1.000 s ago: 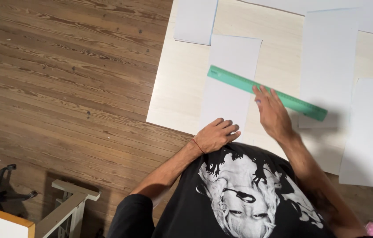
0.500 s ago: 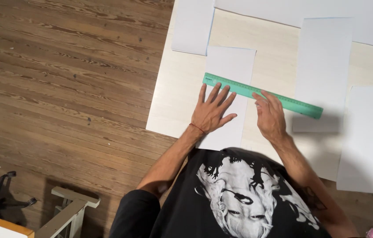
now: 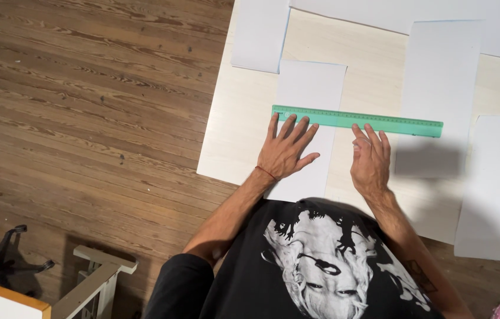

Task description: Measuring and cutting strips of paper using a ruler and scissors on a workshop table

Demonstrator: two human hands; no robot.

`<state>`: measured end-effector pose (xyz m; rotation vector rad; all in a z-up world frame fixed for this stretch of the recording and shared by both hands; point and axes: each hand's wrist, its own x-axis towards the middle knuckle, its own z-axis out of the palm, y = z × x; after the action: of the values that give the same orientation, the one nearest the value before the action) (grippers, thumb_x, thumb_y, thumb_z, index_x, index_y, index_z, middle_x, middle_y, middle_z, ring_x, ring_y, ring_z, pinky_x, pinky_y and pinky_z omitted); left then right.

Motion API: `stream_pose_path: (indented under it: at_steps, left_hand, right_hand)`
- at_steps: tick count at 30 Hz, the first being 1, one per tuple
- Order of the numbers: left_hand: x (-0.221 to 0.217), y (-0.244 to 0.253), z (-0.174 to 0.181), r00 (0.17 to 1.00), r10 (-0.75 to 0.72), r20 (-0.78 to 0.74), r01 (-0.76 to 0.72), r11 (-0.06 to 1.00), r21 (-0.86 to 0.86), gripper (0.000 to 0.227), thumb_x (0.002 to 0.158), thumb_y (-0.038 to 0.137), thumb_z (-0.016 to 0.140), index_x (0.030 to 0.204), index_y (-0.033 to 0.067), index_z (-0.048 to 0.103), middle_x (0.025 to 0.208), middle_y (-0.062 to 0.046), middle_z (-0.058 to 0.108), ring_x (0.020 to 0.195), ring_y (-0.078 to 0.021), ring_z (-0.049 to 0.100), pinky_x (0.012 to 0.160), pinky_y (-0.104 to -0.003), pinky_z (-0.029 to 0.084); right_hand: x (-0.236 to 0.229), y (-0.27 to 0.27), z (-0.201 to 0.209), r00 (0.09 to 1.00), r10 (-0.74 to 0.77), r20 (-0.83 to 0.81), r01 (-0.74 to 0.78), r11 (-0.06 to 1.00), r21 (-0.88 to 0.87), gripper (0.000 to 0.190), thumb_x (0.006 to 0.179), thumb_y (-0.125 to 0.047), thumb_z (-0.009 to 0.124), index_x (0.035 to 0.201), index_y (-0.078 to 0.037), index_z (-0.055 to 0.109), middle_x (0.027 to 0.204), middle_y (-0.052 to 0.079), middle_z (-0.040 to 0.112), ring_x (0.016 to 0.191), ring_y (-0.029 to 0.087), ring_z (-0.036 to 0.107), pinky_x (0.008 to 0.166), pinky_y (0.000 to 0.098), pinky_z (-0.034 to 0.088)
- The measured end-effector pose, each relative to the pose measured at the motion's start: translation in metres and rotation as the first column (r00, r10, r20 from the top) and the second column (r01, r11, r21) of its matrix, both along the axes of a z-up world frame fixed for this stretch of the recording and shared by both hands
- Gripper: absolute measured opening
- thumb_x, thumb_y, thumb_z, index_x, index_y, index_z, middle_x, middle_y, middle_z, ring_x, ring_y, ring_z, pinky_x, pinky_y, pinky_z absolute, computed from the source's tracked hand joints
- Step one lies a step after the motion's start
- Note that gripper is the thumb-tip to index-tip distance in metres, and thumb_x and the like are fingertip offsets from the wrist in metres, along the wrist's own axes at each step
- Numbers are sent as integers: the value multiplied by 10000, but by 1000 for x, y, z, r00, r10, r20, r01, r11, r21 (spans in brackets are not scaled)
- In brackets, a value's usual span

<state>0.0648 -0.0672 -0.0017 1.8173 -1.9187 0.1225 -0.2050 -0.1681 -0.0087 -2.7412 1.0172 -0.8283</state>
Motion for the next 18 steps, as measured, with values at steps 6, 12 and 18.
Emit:
stream_pose_path:
  at_steps: [6,12,18]
  left_hand:
    - [1,0,0,1000,0,9,-1,1000,22,758,1123,808,468,1663,308,650,1619,-66,683,1582,-357,586,1415,-771,268]
    - [0,0,-2,1000,4,20,-5,999,37,761,1125,819,450,1656,315,657,1624,-61,680,1585,-353,581,1419,-774,253]
    - [1,0,-1,1000,-8,13,8,998,58,756,1126,815,451,1658,318,657,1626,-64,682,1567,-354,601,1420,-776,243]
  right_hand:
    - [0,1,1,1000,5,5,-5,1000,1,192,1304,-138,513,1221,-40,656,1607,144,798,1516,370,694,1338,578,433]
    - [2,4,5,1000,-13,7,13,1000,5,187,1305,-146,509,1225,-56,653,1608,122,799,1518,351,693,1335,569,434]
    - [-14,-4,-32,987,-62,146,44,991,123,193,1299,-166,574,1273,-32,710,1416,138,767,1313,397,707,1180,538,519]
